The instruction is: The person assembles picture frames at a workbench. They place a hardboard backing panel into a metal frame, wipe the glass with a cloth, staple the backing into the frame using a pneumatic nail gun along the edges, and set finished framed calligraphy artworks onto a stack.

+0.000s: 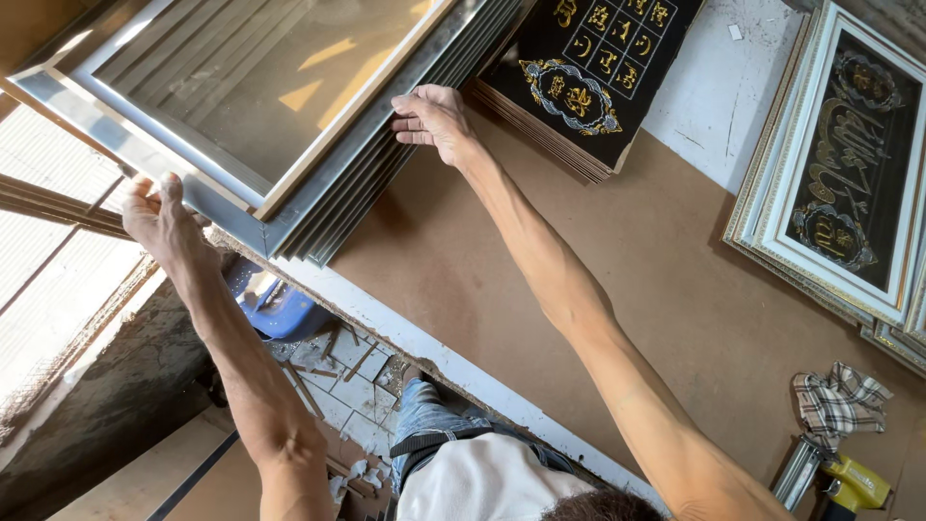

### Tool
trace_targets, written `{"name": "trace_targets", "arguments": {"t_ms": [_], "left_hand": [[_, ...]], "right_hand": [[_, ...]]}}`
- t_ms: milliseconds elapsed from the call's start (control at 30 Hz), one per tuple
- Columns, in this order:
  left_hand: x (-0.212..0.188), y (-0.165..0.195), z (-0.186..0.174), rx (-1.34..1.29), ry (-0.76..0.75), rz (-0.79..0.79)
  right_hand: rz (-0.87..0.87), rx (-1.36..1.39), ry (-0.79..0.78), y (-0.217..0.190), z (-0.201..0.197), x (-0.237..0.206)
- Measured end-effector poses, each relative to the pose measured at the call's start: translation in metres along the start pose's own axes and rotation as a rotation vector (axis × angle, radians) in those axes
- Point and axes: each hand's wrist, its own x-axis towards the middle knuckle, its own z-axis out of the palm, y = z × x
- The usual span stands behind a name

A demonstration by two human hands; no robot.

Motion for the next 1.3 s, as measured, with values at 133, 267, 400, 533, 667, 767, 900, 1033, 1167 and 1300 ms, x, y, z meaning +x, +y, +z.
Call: {"name": "trace_targets", "arguments": {"t_ms": [133,267,400,533,667,767,900,1033,1167,1300], "left_hand": [[-0.011,0.02,0.005,-0.035,-0.122,-0.016],[-0.041,0.06,0.03,-0.366,-0.273,0.151],[-0.062,0.101,0.062,-0.465,-0.292,0.255],[-0.079,0.127,0.046,-0.442,-0.446,0.27],[-0.108,0.124,0.019,-0.268,-0.595,0.154],[-0.137,0.106,0.038,-0.455,-0.821,-0.003],[-0.185,0.079,0.097,-0.576,-1.099,-0.184],[-0.234,0.043,0.116,-0.445,-1.107,-0.415],[-0.253,-0.004,0.102,-0.394,-1.324,-0.564],[-0.252,-0.02,0.092,-0.506,-1.301,-0.431]], "right_hand": [[0.014,0.065,0.088,-0.007,-0.001,0.02],[-0.052,0.483,0.072,-0.043,-0.025,0.047],[-0.258,0.661,-0.073,-0.074,-0.042,0.064],[-0.331,0.778,0.17,-0.058,-0.081,0.0],[-0.618,0.748,0.181,-0.012,-0.172,-0.172],[-0.713,0.907,0.314,0.021,-0.259,-0.321],[-0.787,0.853,0.878,0.103,-0.282,-0.495],[-0.785,0.695,1.167,0.167,-0.213,-0.63],[-0.664,0.642,1.405,0.157,-0.15,-0.687],[-0.748,0.412,1.335,0.118,-0.134,-0.715]]}}
